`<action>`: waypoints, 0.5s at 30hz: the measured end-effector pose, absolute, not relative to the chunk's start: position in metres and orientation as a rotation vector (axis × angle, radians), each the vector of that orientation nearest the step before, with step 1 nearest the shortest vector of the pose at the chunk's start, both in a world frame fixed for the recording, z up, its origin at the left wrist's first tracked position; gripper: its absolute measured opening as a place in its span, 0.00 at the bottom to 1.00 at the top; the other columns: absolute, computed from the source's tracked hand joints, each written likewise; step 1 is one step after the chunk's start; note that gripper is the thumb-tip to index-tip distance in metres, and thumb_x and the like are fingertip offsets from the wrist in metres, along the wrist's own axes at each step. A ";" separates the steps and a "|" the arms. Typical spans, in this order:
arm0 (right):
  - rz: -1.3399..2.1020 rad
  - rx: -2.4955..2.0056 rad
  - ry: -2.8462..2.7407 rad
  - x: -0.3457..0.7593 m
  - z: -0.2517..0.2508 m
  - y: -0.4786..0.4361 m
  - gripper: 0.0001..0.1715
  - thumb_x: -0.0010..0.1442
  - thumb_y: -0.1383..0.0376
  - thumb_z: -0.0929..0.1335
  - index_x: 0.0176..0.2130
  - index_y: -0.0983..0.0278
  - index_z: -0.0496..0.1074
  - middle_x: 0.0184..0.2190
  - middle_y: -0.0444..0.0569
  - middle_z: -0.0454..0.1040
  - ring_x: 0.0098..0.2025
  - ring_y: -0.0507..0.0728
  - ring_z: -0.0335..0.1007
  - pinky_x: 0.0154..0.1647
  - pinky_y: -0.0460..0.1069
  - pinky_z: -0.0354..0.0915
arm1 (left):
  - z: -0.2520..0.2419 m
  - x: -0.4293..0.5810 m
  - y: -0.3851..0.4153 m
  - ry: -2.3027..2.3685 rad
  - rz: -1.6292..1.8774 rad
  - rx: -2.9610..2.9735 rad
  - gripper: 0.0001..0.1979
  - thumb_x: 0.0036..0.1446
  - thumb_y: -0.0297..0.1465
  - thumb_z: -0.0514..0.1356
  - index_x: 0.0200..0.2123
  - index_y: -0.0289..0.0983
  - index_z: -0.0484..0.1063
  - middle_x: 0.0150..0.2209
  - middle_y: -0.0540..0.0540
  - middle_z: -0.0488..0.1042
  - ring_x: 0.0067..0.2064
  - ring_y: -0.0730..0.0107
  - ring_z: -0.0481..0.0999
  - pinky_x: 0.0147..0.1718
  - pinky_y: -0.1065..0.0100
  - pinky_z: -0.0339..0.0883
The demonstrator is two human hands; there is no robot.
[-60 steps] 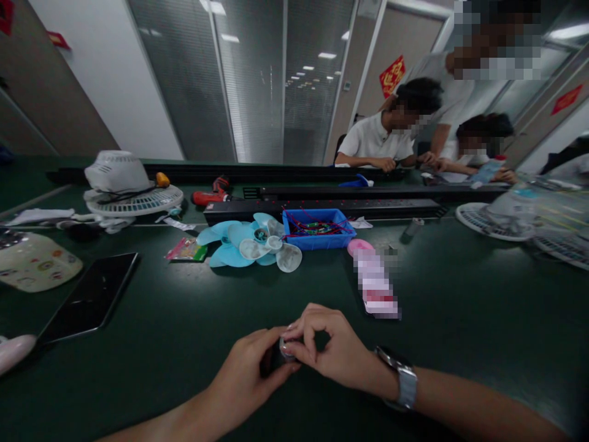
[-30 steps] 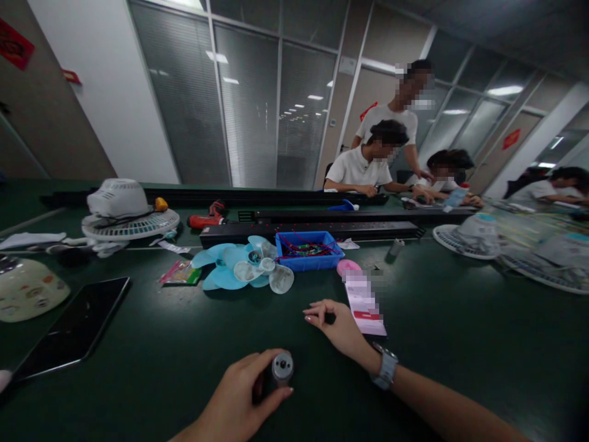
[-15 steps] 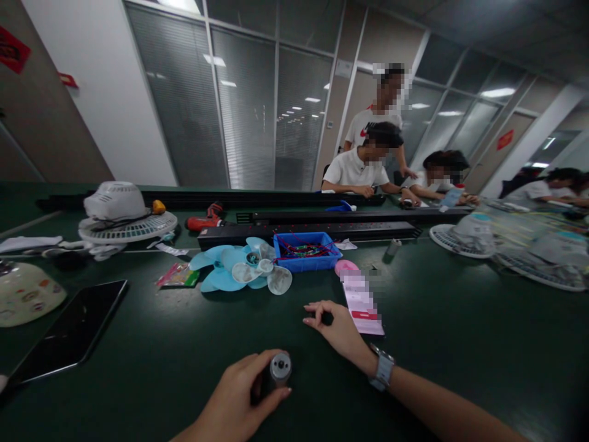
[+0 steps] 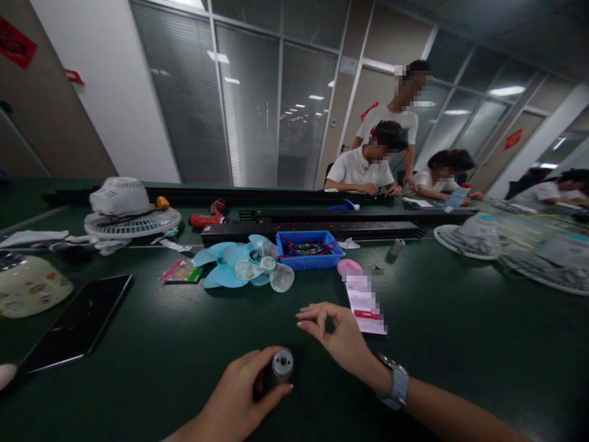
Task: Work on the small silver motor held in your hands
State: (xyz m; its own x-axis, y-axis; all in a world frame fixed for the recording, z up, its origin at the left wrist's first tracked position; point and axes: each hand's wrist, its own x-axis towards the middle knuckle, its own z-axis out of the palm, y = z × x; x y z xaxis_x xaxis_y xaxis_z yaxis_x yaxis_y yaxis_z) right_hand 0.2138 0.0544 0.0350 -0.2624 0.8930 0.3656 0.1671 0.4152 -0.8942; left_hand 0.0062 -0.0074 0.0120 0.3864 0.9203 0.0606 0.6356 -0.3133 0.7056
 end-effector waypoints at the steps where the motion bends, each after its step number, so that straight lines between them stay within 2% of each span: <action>1: 0.997 -0.874 -1.738 0.208 0.041 0.046 0.21 0.54 0.63 0.74 0.19 0.63 0.63 0.34 0.49 0.81 0.44 0.58 0.78 0.48 0.53 0.71 | 0.011 0.006 -0.008 1.320 0.637 2.070 0.17 0.57 0.35 0.61 0.49 0.40 0.72 0.34 0.47 0.77 0.29 0.70 0.73 0.28 0.72 0.66; 5: 1.146 -0.817 -1.801 0.189 0.052 0.021 0.19 0.54 0.66 0.74 0.19 0.63 0.66 0.33 0.47 0.81 0.40 0.55 0.78 0.42 0.50 0.72 | 0.004 0.005 -0.009 1.262 0.730 2.104 0.14 0.57 0.33 0.60 0.48 0.39 0.72 0.34 0.47 0.77 0.29 0.71 0.73 0.28 0.72 0.66; 10: 1.151 -0.825 -1.817 0.184 0.046 0.018 0.19 0.54 0.68 0.74 0.18 0.63 0.66 0.33 0.46 0.81 0.41 0.55 0.78 0.44 0.50 0.71 | 0.002 0.005 -0.007 1.237 0.752 2.110 0.11 0.57 0.32 0.61 0.44 0.38 0.74 0.33 0.47 0.77 0.29 0.71 0.74 0.29 0.72 0.66; 15: 1.065 -0.782 -1.852 0.188 0.049 0.016 0.19 0.54 0.71 0.74 0.18 0.64 0.66 0.33 0.45 0.81 0.40 0.54 0.78 0.42 0.47 0.71 | 0.007 0.006 -0.007 1.230 0.787 2.097 0.12 0.56 0.31 0.61 0.44 0.38 0.74 0.31 0.48 0.77 0.28 0.72 0.73 0.28 0.72 0.66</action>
State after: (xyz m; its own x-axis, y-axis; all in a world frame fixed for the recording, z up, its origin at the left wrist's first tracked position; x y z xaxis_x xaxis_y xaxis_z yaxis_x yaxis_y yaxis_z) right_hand 0.1877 0.0159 0.0486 -0.4527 0.8178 0.3554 0.1037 0.4442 -0.8899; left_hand 0.0060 -0.0072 0.0070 0.4014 0.8946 0.1965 0.5539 -0.4080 0.7258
